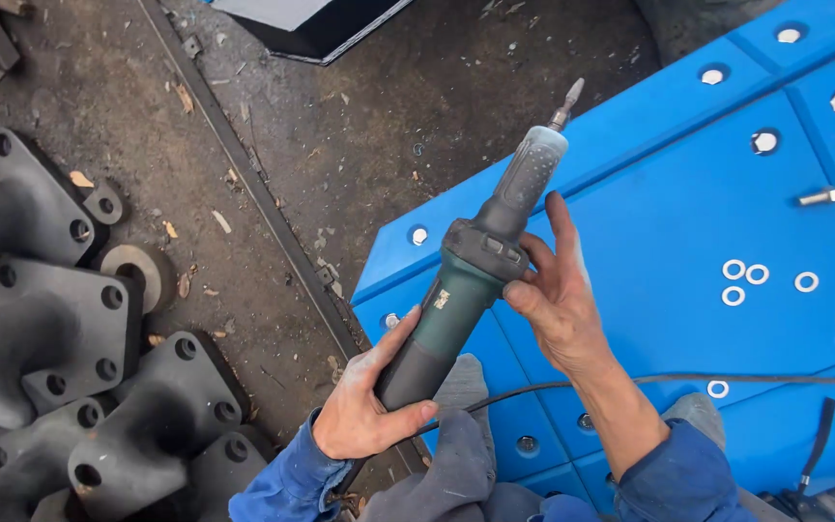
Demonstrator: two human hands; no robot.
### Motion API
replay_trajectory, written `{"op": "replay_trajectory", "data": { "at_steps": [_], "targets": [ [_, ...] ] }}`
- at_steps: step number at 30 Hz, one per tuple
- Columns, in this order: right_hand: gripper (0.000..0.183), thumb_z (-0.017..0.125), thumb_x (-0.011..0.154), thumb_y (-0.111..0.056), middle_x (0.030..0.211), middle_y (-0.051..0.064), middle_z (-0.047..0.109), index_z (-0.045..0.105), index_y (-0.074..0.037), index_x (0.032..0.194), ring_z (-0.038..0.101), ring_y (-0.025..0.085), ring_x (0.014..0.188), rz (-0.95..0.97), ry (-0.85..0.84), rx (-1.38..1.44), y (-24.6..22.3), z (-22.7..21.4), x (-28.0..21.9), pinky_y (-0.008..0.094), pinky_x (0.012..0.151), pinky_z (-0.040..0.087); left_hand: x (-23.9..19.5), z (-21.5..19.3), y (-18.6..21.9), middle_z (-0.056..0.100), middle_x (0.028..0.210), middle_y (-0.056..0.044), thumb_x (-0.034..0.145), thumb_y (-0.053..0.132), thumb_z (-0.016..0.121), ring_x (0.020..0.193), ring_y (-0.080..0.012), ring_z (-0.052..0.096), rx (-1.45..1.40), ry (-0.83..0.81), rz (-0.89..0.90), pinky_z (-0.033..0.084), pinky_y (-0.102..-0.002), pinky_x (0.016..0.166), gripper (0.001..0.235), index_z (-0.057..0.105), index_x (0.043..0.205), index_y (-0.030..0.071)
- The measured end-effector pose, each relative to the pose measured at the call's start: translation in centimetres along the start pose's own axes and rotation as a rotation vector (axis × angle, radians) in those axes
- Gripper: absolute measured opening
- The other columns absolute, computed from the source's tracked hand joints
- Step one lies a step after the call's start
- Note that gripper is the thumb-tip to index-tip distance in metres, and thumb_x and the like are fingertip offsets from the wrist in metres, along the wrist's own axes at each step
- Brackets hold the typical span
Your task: Assembling large blue panels and heavy metal components using bolts, washers, an impact wrench, and a rotary reaming tool.
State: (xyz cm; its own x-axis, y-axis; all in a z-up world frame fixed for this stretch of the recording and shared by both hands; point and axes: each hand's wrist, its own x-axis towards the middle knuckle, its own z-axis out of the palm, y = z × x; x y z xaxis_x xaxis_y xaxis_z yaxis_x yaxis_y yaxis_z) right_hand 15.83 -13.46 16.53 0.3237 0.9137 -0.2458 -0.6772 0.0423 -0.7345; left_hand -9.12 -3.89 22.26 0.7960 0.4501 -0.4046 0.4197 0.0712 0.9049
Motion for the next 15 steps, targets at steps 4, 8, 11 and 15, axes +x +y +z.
{"op": "replay_trajectory", "data": {
  "at_steps": [4,8,11,15],
  "targets": [
    [0.121,0.086,0.086,-0.034,0.156,0.020,0.047,0.004,-0.010,0.171,0.056,0.030,0.138,0.010,-0.016,-0.017,2.0,-0.6,0.6,0.042,0.108,0.052,-1.7,0.5,-1.2,0.064,0.129,-0.020,0.084,0.029,0.081,0.106,-0.0240,0.065,-0.321,0.000,-0.126,0.050,-0.035,0.094,0.107,0.020,0.169,0.006],
    [0.125,0.089,0.080,-0.026,0.151,0.018,0.046,-0.002,-0.017,0.166,0.055,0.027,0.130,0.070,-0.068,0.009,4.2,-0.2,0.7,0.039,0.097,0.052,-2.3,1.5,0.0,0.065,0.104,-0.022,0.076,0.039,0.080,0.074,-0.0270,0.068,-0.842,0.000,-0.315,0.055,-0.038,0.061,0.121,0.009,0.171,0.016],
    [0.089,0.082,0.092,-0.031,0.155,0.018,0.053,0.035,-0.001,0.163,0.053,0.027,0.144,-0.095,-0.175,-0.195,6.9,-1.8,0.1,0.040,0.119,0.046,-2.8,2.7,-3.8,0.062,0.113,-0.022,0.070,0.040,0.082,0.076,-0.0263,0.068,-0.940,0.008,-0.269,0.054,-0.036,0.060,0.124,0.010,0.168,0.015],
    [0.082,0.075,0.092,-0.043,0.140,0.014,0.063,0.042,-0.001,0.155,0.062,0.023,0.130,-0.101,-0.090,-0.292,5.4,0.3,-0.3,0.038,0.108,0.054,-1.1,1.4,-4.4,0.059,0.124,-0.023,0.068,0.039,0.084,0.079,-0.0267,0.067,-0.982,0.002,-0.191,0.054,-0.036,0.065,0.126,0.010,0.166,0.014]
  ]
}}
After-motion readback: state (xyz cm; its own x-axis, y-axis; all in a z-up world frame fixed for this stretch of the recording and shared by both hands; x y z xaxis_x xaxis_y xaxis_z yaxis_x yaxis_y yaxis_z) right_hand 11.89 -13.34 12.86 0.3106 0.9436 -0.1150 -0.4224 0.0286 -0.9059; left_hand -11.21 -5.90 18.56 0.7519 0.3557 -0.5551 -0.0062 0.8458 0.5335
